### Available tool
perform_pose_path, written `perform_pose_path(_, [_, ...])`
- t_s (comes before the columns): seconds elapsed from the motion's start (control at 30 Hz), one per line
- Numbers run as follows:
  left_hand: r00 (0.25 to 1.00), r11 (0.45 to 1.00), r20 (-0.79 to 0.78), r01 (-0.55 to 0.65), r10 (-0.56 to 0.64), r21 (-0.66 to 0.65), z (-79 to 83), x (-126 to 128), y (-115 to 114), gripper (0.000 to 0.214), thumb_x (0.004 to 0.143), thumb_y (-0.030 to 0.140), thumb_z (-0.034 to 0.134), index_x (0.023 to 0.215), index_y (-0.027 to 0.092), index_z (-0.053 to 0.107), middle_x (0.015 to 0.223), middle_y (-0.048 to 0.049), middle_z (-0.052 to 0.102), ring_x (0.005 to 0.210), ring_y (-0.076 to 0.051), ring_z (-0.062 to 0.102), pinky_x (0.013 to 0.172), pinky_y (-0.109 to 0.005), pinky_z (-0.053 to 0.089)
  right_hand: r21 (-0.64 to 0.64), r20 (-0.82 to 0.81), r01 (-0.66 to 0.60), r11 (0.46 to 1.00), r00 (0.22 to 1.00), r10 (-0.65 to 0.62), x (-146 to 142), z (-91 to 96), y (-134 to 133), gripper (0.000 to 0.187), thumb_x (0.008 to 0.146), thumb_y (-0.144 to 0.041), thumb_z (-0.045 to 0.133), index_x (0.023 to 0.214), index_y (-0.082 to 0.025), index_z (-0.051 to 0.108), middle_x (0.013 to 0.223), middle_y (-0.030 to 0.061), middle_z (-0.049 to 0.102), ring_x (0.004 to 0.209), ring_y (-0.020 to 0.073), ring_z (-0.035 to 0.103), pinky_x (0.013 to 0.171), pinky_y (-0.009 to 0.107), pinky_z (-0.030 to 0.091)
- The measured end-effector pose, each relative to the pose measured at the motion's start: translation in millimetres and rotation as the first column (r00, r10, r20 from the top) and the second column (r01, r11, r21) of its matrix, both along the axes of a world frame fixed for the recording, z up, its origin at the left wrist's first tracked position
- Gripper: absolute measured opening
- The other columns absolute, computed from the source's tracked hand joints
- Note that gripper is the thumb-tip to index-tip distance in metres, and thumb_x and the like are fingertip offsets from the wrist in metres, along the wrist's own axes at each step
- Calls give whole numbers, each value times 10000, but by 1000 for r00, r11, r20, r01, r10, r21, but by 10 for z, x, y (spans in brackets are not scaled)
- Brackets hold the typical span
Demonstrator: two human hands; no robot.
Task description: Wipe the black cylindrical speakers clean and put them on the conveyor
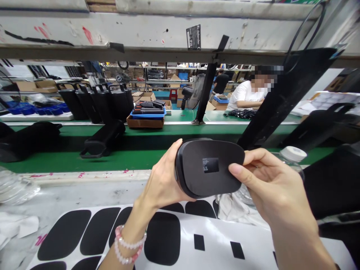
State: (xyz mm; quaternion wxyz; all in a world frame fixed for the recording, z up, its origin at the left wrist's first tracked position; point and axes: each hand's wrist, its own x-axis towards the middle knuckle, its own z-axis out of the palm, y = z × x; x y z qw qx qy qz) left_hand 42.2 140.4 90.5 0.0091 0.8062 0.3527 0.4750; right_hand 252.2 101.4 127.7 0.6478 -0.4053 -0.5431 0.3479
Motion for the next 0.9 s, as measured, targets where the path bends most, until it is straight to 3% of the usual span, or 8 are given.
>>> perform_pose_path(0.3, [1000,999,1,-5,5,36,-13,0,-6,1443,376,380,970,1530,211,121,1418,-206,540,1216,-355,616,967,-429,576,7,-20,-47,999,999,47,-20,-34,55,158,749,-253,825,789,-248,672,790,-33,663,728,81,631,670,140,536])
perform_pose_path(0.63, [997,1000,74,-19,19,4,-61,10,-1,1432,358,324,964,1534,221,153,1422,-148,554,1215,-336,621,996,-396,562,52,5,-57,997,998,57,-16,-23,33,139,770,-232,809,791,-248,672,788,-42,669,727,65,641,675,108,538])
perform_pose_path(0.9, [997,1000,73,-15,14,15,-52,15,-1,1448,338,325,966,1535,227,157,1426,-140,551,1214,-326,623,1003,-380,556,78,48,-7,997,999,3,-38,-1,6,142,770,-226,806,791,-254,669,819,-32,661,753,74,640,694,122,541])
